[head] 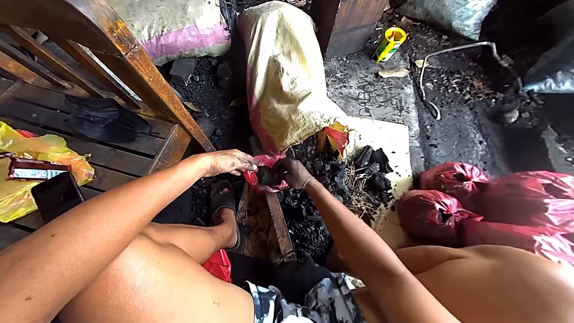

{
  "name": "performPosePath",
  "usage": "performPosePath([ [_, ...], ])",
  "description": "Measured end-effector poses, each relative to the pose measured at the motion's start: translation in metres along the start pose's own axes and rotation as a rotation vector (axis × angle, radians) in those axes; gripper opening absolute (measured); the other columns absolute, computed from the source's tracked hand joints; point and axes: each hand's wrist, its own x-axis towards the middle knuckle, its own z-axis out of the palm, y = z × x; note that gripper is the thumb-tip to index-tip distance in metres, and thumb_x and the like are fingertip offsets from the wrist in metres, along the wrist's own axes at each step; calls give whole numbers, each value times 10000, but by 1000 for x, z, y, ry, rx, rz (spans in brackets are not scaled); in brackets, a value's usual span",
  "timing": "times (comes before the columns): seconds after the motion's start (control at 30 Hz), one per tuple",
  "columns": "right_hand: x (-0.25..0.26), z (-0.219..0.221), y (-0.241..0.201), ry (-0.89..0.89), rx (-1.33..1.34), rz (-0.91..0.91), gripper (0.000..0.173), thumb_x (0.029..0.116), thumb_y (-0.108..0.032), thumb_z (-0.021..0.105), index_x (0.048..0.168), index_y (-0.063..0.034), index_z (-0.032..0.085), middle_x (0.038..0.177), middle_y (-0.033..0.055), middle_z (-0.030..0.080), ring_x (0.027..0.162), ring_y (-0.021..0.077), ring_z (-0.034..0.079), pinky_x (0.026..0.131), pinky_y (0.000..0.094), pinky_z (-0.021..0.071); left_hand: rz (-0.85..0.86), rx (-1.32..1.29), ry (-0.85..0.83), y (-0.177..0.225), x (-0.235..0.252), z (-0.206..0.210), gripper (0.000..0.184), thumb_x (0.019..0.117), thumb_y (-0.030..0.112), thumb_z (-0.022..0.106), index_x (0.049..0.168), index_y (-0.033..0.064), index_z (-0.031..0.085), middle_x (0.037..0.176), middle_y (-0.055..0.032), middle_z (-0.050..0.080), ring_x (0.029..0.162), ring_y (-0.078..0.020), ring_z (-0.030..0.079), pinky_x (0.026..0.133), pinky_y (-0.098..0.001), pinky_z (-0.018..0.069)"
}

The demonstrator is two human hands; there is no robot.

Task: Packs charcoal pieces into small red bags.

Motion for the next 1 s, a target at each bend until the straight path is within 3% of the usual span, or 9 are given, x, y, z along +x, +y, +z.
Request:
performPosePath([
  [0.1, 3, 5, -3, 145, 116, 117, 214, 968, -93, 694, 1164, -6, 683, 1025, 186, 705, 935, 310, 686, 891, 537, 553, -1, -7, -23, 0, 1, 1, 305, 1090, 182, 468, 1257, 10, 657, 1109, -90, 703, 1004, -138, 646, 925, -328, 511],
  [0.2, 6, 13, -1, 137, 198, 74, 217, 967, -88, 688, 1162, 5, 663, 970, 168, 681, 848, 276, 662, 820, 492, 559, 14, -83, -47, -4, 5, 0, 299, 1095, 172, 445, 1231, 10, 657, 1013, -62, 714, 908, -111, 673, 868, -286, 545],
  [0.3, 8, 16, 2, -24, 36, 27, 258, 962, -91, 682, 1202, 3, 670, 1122, 194, 694, 1049, 319, 676, 979, 523, 531, 16, -141, -37, -5, 5, 0, 291, 1090, 155, 440, 1211, 15, 665, 982, -55, 708, 904, -122, 682, 877, -291, 554],
  [0.37, 6, 10, 2, -180, -163, 43, 331, 979, -139, 678, 1290, -29, 668, 1226, 207, 692, 1175, 354, 653, 1067, 560, 483, -2, -118, -31, -7, 4, -1, 296, 1091, 162, 444, 1216, 8, 664, 990, -60, 711, 906, -123, 682, 875, -290, 552],
  [0.43, 4, 3, 0, -253, -341, 91, 357, 975, -173, 677, 1320, -81, 668, 1248, 198, 694, 1189, 380, 649, 1043, 610, 482, -18, -81, -38, -8, 3, -1, 298, 1096, 169, 447, 1223, 5, 659, 1016, -69, 713, 919, -122, 685, 883, -292, 553],
  [0.67, -1, -23, -12, -198, -297, 77, 215, 994, -175, 655, 1148, -56, 746, 1117, 198, 733, 1090, 388, 688, 980, 640, 509, -66, 35, 58, 1, 1, 1, 311, 1092, 192, 484, 1296, -4, 612, 1131, -135, 673, 1016, -188, 648, 937, -374, 521],
  [0.8, -8, -84, -15, 137, -145, -30, 200, 993, -157, 653, 1116, -27, 743, 1043, 148, 752, 1000, 284, 721, 957, 558, 548, -16, 14, 252, 3, 6, 4, 382, 1082, 183, 512, 1406, -18, 543, 1349, -221, 603, 1185, -293, 632, 1025, -458, 508],
  [0.9, -13, -113, 13, 288, -188, 168, 219, 991, -193, 663, 1127, -38, 737, 1067, 168, 744, 1027, 328, 710, 961, 603, 523, 9, -25, 265, 1, 8, 3, 328, 1083, 172, 507, 1340, -9, 599, 1230, -186, 655, 1072, -246, 670, 952, -431, 546],
  [1.0, -21, -106, 55, 159, -286, 450, 278, 957, -224, 706, 1166, -42, 731, 1144, 247, 714, 1109, 449, 668, 968, 712, 479, -52, 22, 132, 3, 3, 0, 298, 1086, 170, 499, 1296, -4, 621, 1130, -147, 669, 995, -203, 651, 912, -397, 533],
])
